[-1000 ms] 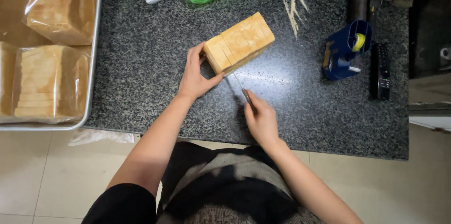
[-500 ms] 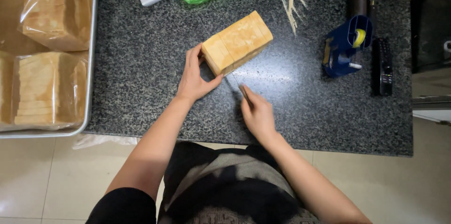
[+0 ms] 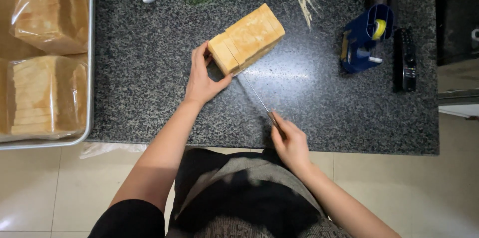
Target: The person slices a loaf of bread using a knife and then places the slices into a plastic bag.
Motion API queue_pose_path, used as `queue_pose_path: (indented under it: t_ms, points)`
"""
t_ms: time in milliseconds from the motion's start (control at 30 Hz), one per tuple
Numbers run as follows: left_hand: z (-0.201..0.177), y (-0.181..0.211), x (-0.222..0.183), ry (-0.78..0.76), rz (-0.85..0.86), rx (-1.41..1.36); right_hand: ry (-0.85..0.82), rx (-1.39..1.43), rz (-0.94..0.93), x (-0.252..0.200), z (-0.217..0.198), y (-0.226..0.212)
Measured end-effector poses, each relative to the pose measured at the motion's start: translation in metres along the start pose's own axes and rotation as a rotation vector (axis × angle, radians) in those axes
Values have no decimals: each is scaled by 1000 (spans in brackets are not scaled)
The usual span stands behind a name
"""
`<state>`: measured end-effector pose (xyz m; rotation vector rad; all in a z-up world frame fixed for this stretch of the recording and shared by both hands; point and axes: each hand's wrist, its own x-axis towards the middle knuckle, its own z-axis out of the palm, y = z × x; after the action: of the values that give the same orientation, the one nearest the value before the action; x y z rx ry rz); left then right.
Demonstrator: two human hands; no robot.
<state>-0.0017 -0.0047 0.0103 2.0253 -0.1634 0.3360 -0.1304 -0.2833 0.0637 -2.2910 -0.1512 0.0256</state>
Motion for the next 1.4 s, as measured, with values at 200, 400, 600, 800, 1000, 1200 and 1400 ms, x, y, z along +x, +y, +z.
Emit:
queue_pose_path:
  t_ms: [200, 400, 600, 800, 1000, 1200, 1400]
  points:
    - [-1, 0, 1, -7, 36, 8, -21, 5, 102, 0, 1, -1]
    - [-1, 1, 1, -19, 61, -12, 54, 25, -88, 66, 45, -11]
    - [-1, 4, 3, -16, 46, 15, 41, 54, -55, 100, 61, -27]
    - [2, -4, -1, 5, 26, -11, 7, 69, -75, 43, 29, -8]
    - [2, 1, -1, 16, 31, 8, -25, 30, 84, -9, 3, 16]
    - [3, -4, 1, -4, 40, -26, 31, 54, -112, 33, 26, 6]
    - [5, -5, 0, -8, 34, -68, 25, 40, -84, 101, 64, -22]
